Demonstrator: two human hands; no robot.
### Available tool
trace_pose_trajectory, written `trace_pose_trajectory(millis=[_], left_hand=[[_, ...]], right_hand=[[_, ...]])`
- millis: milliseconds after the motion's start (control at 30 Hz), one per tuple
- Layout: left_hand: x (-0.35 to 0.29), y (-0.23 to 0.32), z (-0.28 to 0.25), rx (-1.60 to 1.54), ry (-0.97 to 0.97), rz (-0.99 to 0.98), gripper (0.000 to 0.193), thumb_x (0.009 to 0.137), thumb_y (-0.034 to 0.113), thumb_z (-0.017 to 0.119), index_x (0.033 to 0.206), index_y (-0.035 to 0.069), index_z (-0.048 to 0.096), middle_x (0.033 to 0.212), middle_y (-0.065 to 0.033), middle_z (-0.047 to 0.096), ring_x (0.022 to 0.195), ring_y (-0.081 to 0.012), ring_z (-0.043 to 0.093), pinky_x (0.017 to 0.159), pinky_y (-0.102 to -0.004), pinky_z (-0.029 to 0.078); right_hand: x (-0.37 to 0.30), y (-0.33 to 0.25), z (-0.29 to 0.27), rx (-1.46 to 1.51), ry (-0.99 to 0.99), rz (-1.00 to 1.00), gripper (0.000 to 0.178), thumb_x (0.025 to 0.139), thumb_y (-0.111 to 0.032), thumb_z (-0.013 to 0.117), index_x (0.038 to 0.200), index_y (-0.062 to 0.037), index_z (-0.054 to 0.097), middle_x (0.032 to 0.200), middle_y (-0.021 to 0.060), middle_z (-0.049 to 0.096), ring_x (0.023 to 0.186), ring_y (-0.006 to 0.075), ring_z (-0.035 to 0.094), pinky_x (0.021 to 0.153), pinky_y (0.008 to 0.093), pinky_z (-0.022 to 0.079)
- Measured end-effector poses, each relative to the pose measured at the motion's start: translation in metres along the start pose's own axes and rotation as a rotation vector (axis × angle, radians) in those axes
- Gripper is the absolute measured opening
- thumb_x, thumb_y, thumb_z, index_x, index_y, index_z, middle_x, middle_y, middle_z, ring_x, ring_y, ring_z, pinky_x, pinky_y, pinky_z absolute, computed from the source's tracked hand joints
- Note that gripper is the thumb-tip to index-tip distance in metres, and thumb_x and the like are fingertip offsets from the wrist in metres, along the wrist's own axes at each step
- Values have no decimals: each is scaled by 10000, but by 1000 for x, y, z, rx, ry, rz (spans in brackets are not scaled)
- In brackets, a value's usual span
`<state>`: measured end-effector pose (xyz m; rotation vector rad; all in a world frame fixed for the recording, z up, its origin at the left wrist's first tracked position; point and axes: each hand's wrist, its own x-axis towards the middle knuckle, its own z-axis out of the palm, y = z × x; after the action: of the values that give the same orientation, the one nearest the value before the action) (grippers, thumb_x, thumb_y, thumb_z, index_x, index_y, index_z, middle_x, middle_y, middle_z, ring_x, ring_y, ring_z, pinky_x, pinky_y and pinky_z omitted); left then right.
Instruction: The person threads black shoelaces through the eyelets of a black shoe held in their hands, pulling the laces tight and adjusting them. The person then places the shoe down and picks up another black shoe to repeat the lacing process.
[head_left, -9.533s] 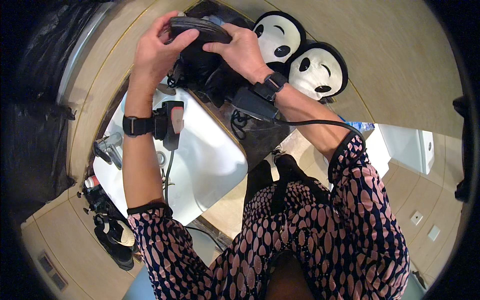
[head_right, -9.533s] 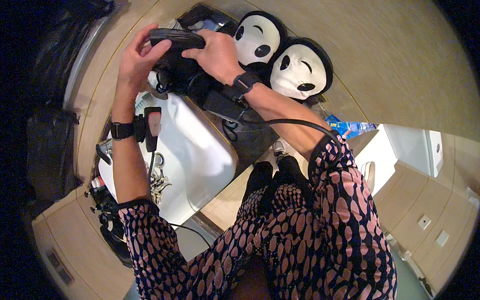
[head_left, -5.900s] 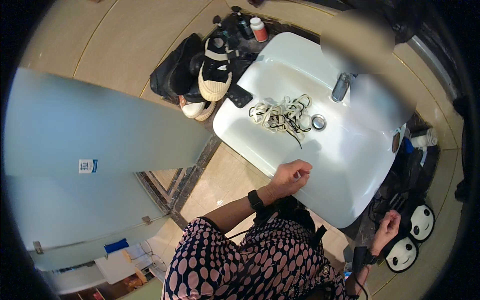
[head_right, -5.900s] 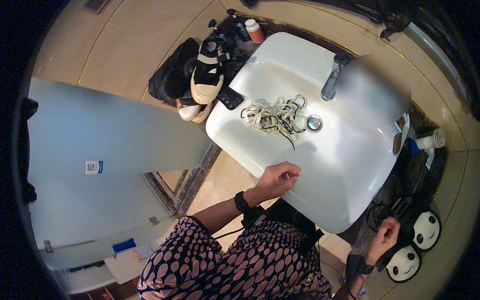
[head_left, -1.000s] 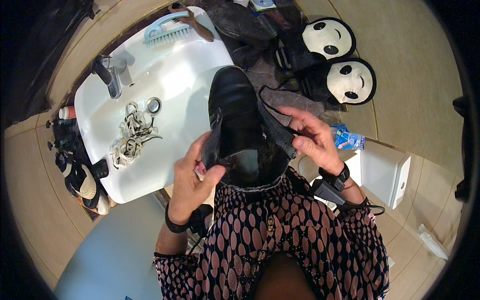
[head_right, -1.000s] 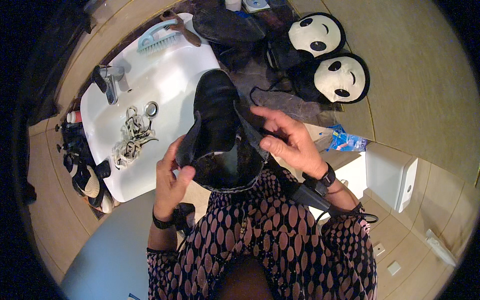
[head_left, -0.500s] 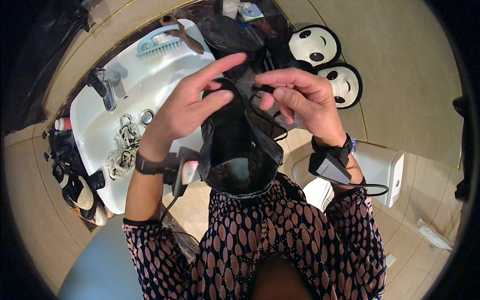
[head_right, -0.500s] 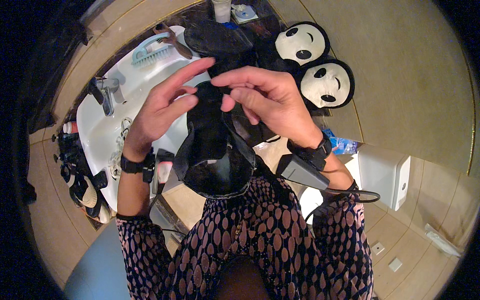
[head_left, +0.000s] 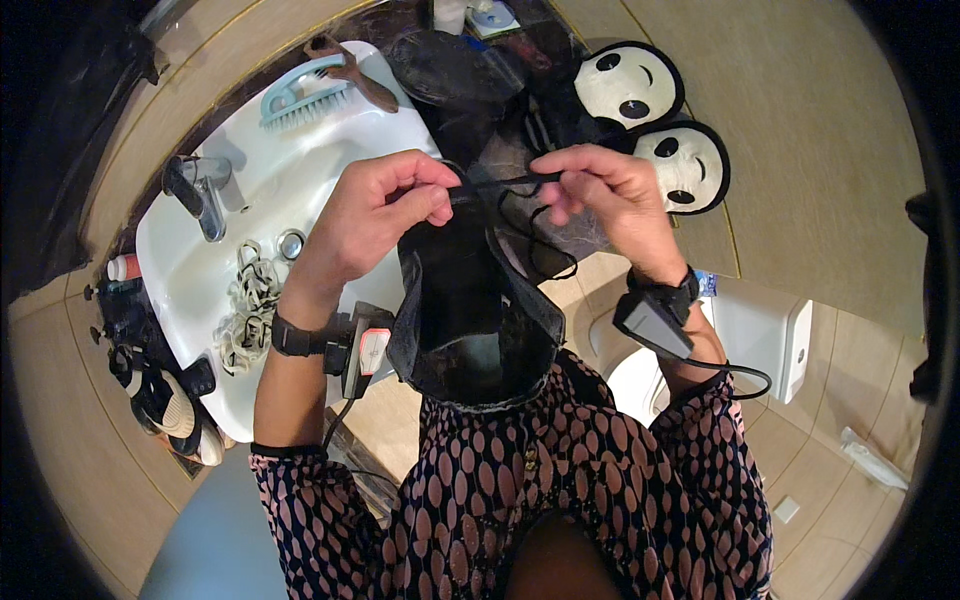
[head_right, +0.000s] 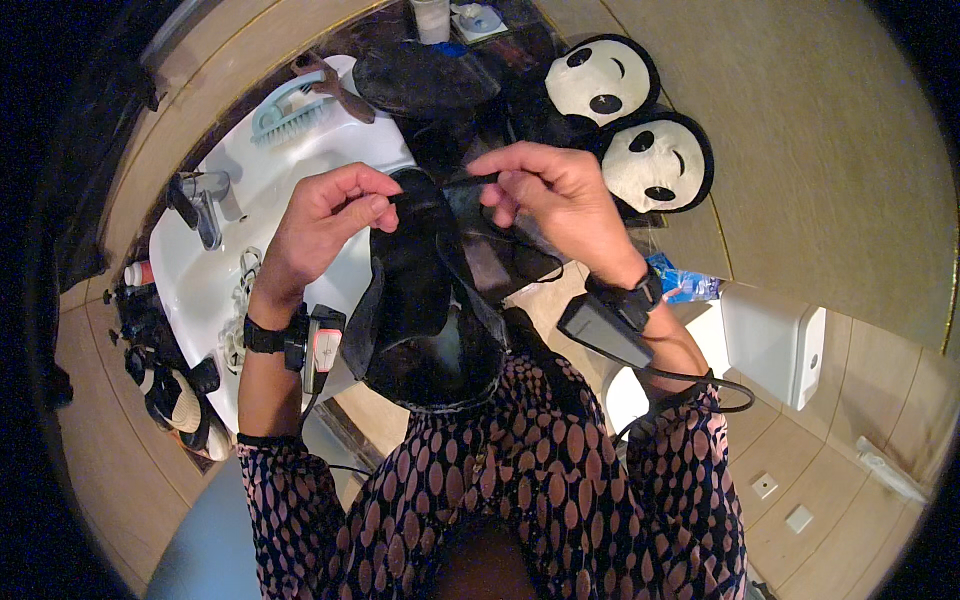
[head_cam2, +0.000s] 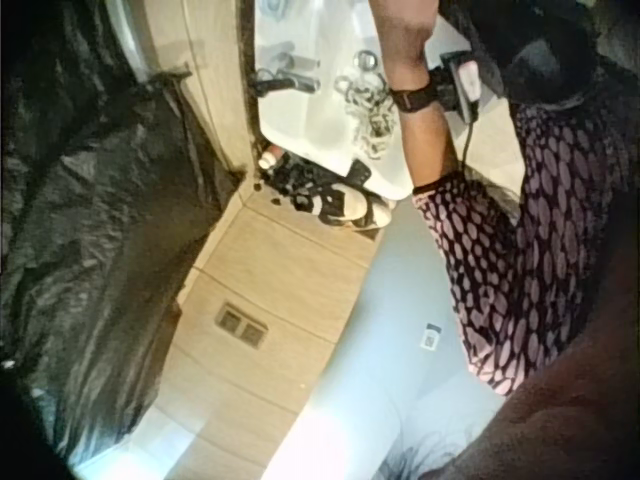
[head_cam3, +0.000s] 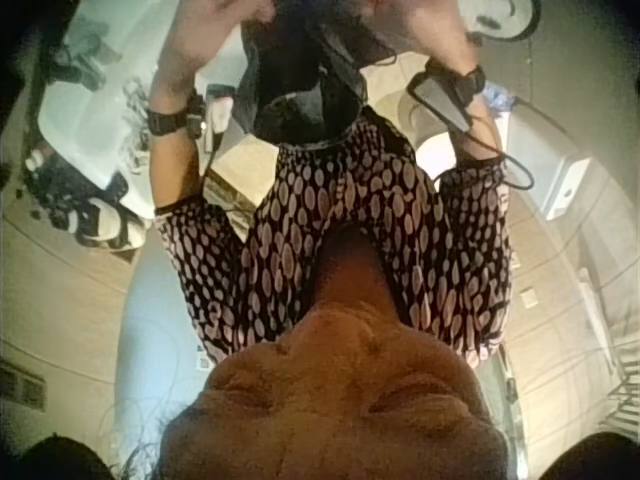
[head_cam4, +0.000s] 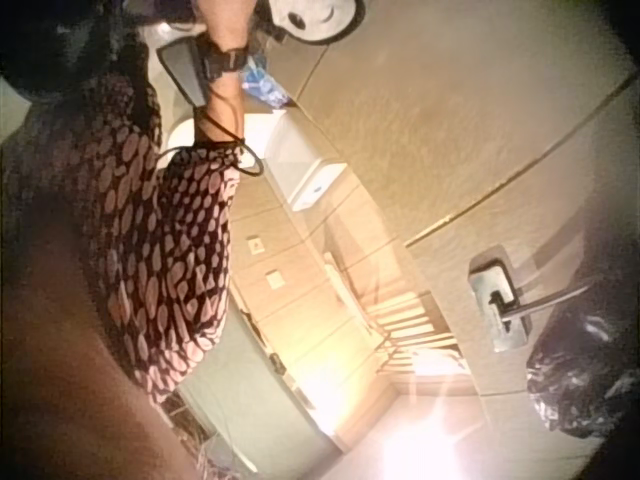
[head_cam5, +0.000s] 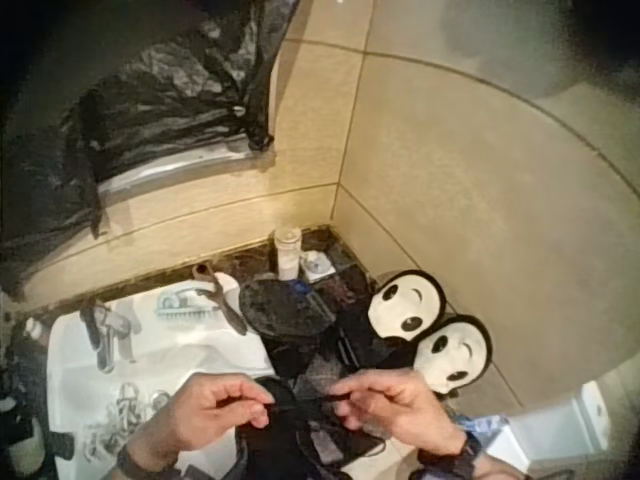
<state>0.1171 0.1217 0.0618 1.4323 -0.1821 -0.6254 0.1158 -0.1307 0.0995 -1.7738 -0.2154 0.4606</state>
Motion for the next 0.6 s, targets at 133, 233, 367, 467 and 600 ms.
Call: trace_pose_trajectory(millis=[133, 233, 367, 467, 600], left_hand=[[1, 10, 8, -135, 4, -70, 114, 893, 56, 525, 965, -24, 563, 789, -54, 611, 663, -74, 556, 624, -203, 466], [7, 18, 9, -72, -1, -87, 127, 888, 55, 529, 988, -21, 547, 785, -67, 614, 633, -81, 554, 606, -205, 469], [8, 17, 1, -54, -22, -117, 126, 879, 56, 542, 981, -18, 550, 795, -78, 624, 627, -88, 569, 590, -207, 471], [6, 8, 1, -44, 20, -109, 122, 873, 55, 549, 976, -11, 552, 801, -83, 632, 641, -100, 594, 581, -208, 476], [9, 6, 4, -58, 47, -133, 116, 863, 32, 561, 972, -5, 552, 794, -81, 637, 661, -114, 618, 585, -213, 490]], right_hand=[[12, 12, 24, -196, -13, -201, 239, 835, -4, 573, 1072, 16, 597, 1021, 81, 605, 907, 149, 570, 791, 255, 458], [20, 9, 45, 30, -39, -118, 210, 829, -43, 607, 1034, 4, 609, 861, 56, 622, 774, 108, 575, 692, 238, 460], [21, 17, 43, 172, -35, -17, 153, 839, -37, 598, 984, 6, 623, 738, 14, 607, 677, 56, 541, 618, 207, 441], [17, 22, 36, 146, -39, 40, 106, 835, -46, 605, 918, 11, 636, 743, 20, 613, 676, 69, 549, 619, 218, 445], [14, 33, 28, -11, -45, -97, 166, 838, -44, 616, 999, -7, 631, 839, 43, 633, 736, 83, 578, 669, 222, 477]])
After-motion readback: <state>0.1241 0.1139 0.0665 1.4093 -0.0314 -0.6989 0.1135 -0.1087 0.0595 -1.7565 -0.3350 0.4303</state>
